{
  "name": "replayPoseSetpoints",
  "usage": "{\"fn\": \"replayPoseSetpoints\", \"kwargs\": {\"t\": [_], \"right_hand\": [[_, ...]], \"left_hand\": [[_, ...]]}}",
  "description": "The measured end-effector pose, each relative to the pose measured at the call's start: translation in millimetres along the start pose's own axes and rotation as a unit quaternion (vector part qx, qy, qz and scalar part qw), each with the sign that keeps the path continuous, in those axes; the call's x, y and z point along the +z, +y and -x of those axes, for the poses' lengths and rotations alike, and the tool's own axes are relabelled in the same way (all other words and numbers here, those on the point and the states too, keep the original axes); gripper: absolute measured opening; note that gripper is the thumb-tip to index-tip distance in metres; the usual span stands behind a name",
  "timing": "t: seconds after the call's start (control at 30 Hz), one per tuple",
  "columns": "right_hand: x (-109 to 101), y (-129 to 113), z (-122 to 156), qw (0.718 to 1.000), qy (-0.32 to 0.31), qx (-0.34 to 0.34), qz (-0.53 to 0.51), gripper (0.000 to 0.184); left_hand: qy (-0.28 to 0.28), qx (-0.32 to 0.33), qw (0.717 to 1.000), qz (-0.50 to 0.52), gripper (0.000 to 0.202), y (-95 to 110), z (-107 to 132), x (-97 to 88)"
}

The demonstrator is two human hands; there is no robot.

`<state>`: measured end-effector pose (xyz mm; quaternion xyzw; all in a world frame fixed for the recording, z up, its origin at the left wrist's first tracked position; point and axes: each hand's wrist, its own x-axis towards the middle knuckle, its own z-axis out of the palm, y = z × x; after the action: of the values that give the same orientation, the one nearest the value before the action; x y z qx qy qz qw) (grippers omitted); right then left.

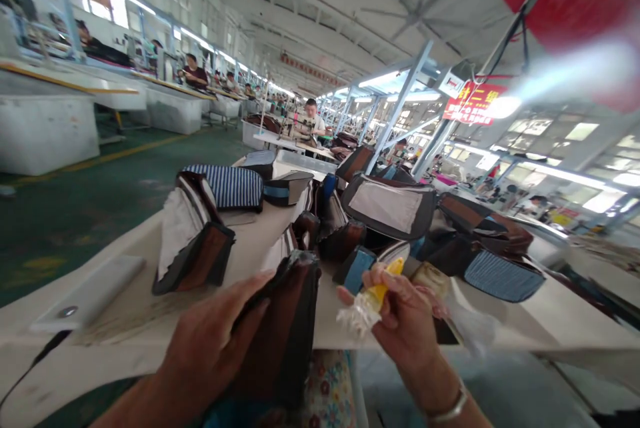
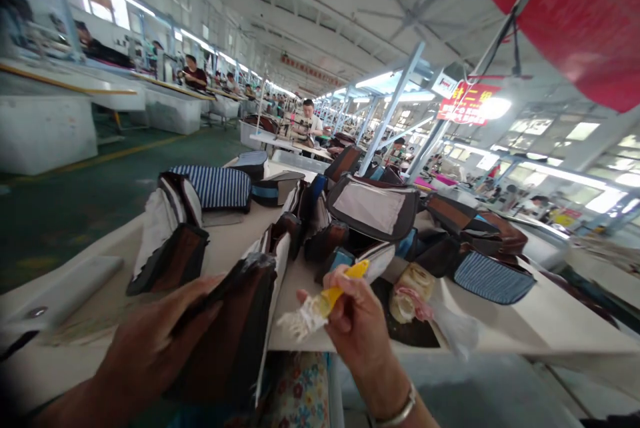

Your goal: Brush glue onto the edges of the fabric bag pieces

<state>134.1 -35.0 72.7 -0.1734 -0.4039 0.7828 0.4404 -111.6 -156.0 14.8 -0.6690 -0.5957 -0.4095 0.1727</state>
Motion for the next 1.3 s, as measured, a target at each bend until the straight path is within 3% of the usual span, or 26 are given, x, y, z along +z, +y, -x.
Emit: {"fn": "replayPoseSetpoints", "kwargs": {"t": [0.1,0.3,0.43,0.5,0.6,0.73,0.83,0.93,1.03,1.13,1.3], "right_hand": [[21,36,0,0.992,-0.058,0.041,-0.105,0.014],[60,79,-15,0.972,-0.041,0.077,-0.217,0.015],[74,95,-24,0.97,-0.036,0.081,-0.224,0.016],[77,93,-26,0.974,-0.029,0.073,-0.213,0.018],[78,72,-30,0.983,0.008,0.027,-0.181,0.019],[85,41,-35,0.989,0.073,-0.107,-0.078,0.026],[94,40,-43,0.98,0.05,-0.18,0.066,0.024],[94,45,-52,0.931,0.006,-0.245,0.272,0.02],[86,40,-54,0.828,-0.002,-0.338,0.449,0.013],[81,29,-49,0.752,-0.015,-0.433,0.497,0.006],[79,22,-47,0.681,-0.219,-0.47,0.518,0.017]], "left_hand": [[-0.023,-0.038,0.998,0.033,0.022,-10,-1,-8.9],[-0.109,-0.083,0.99,-0.026,0.032,-11,-4,-34.4],[-0.075,-0.127,0.983,-0.106,0.061,-5,-8,-42.7],[-0.06,-0.145,0.983,-0.094,0.05,-7,-11,-42.6],[-0.066,-0.177,0.982,0.02,0.033,-12,-18,-42.3],[-0.1,-0.227,0.951,0.186,0.035,-10,-30,-41.3],[-0.098,-0.228,0.942,0.224,0.036,-2,-36,-37.5],[-0.081,-0.21,0.938,0.263,0.034,4,-35,-33.6],[-0.082,-0.21,0.936,0.269,0.03,4,-32,-33.0],[-0.093,-0.218,0.938,0.253,0.031,1,-32,-33.7],[-0.098,-0.231,0.931,0.266,0.03,-4,-33,-33.1]]}}
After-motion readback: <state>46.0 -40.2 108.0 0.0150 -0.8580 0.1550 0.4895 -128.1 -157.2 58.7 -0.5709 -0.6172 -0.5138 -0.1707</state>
